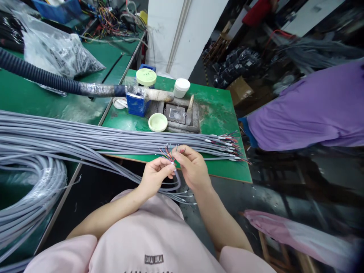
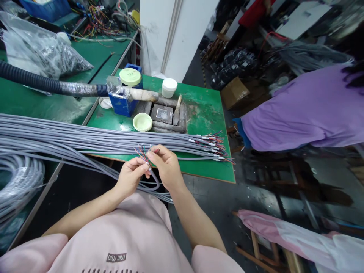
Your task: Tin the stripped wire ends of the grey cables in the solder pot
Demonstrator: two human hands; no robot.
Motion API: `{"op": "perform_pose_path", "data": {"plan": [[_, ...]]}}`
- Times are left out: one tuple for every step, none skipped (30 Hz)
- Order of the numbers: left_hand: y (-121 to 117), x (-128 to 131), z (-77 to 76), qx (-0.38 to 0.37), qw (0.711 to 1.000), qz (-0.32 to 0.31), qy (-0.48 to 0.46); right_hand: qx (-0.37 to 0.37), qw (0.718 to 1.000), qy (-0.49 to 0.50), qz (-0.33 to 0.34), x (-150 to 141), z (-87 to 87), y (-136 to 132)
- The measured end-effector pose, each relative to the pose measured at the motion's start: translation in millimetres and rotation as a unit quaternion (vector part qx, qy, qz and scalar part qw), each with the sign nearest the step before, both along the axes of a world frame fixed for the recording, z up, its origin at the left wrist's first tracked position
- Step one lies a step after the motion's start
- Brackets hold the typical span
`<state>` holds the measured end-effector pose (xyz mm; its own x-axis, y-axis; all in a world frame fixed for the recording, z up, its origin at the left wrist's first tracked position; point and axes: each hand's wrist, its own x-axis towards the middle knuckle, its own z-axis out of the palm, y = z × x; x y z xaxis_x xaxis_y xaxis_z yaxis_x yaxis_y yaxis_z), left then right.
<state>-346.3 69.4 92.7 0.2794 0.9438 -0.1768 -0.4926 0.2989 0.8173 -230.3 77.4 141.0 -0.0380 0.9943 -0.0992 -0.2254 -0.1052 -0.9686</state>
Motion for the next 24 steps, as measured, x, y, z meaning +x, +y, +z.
{"op": "perform_pose_path", "data": {"plan": [[-0.1, 0.1, -0.2, 0.000, 1.000, -0.001, 0.001, -0.002, 1.000, -0.003, 0.000, 0.2, -0.3, 0.0], [-0.2, 0.1, -0.5, 0.000, 1.000, -0.001, 0.003, -0.004, 1.000, -0.007, -0.001, 0.4, -0.7, 0.0], [-0.3, 0.1, -0.6, 0.000, 1.000, -0.001, 0.004, -0.006, 1.000, -0.012, -0.002, 0.6, -1.0, -0.1], [-0.3, 0.0, -0.7, 0.000, 1.000, -0.001, 0.004, -0.006, 1.000, -0.014, -0.002, 0.7, -1.4, -0.2], [-0.3, -0.1, -0.8, -0.001, 1.000, -0.002, 0.002, -0.007, 1.000, -0.016, -0.003, 0.9, -1.8, -0.3], [-0.3, -0.3, -1.0, -0.001, 1.000, -0.003, 0.000, -0.007, 1.000, -0.016, -0.003, 0.9, -2.2, -0.5], [-0.3, -0.6, -1.1, -0.002, 1.000, -0.004, -0.001, -0.008, 1.000, -0.018, -0.003, 0.9, -2.5, -0.7], [-0.4, -1.0, -1.4, -0.002, 1.000, -0.005, -0.001, -0.009, 1.000, -0.020, -0.002, 0.8, -2.6, -0.8], [-0.5, -1.5, -1.8, -0.002, 1.000, -0.005, 0.000, -0.011, 1.000, -0.024, -0.001, 0.6, -2.7, -0.9], [-0.7, -1.9, -2.4, -0.001, 1.000, -0.005, 0.002, -0.013, 1.000, -0.028, -0.001, 0.3, -2.5, -1.0], [-1.0, -2.3, -3.0, 0.001, 1.000, -0.005, 0.004, -0.014, 0.999, -0.030, -0.001, -0.1, -2.3, -1.1], [-1.2, -2.6, -3.7, 0.004, 1.000, -0.005, 0.005, -0.014, 0.999, -0.030, -0.001, -0.4, -1.9, -1.1], [-1.5, -2.8, -4.3, 0.007, 1.000, -0.006, 0.006, -0.013, 0.999, -0.029, -0.001, -0.7, -1.5, -1.1], [-1.5, -2.9, -4.6, 0.009, 1.000, -0.006, 0.006, -0.012, 1.000, -0.026, -0.002, -0.8, -1.3, -1.1], [-1.3, -3.0, -4.5, 0.012, 1.000, -0.004, 0.003, -0.009, 1.000, -0.024, -0.002, -0.9, -1.3, -1.1], [-0.8, -3.2, -4.0, 0.015, 1.000, 0.001, -0.003, -0.004, 1.000, -0.023, -0.002, -0.7, -1.6, -1.0], [0.2, -3.6, -2.9, 0.019, 1.000, 0.011, -0.012, 0.002, 1.000, -0.023, -0.004, -0.4, -2.2, -1.0], [1.7, -4.2, -1.2, 0.024, 0.999, 0.025, -0.023, 0.008, 1.000, -0.025, -0.004, 0.0, -3.2, -1.0], [3.6, -5.2, 0.9, 0.030, 0.998, 0.040, -0.035, 0.013, 1.000, -0.027, -0.003, 0.5, -4.4, -1.1], [5.8, -6.5, 3.2, 0.035, 0.997, 0.055, -0.044, 0.017, 0.999, -0.033, -0.002, 1.0, -5.7, -1.2], [8.1, -8.0, 5.7, 0.040, 0.996, 0.065, -0.048, 0.019, 0.999, -0.040, -0.001, 1.4, -7.0, -1.4], [10.4, -9.5, 8.0, 0.043, 0.995, 0.070, -0.047, 0.019, 0.999, -0.048, -0.001, 1.7, -8.1, -1.6], [12.5, -11.1, 10.0, 0.045, 0.995, 0.073, -0.044, 0.019, 0.998, -0.055, 0.000, 1.9, -8.9, -1.8], [14.2, -12.4, 11.7, 0.047, 0.995, 0.073, -0.039, 0.018, 0.998, -0.060, 0.000, 1.9, -9.3, -2.0]]}}
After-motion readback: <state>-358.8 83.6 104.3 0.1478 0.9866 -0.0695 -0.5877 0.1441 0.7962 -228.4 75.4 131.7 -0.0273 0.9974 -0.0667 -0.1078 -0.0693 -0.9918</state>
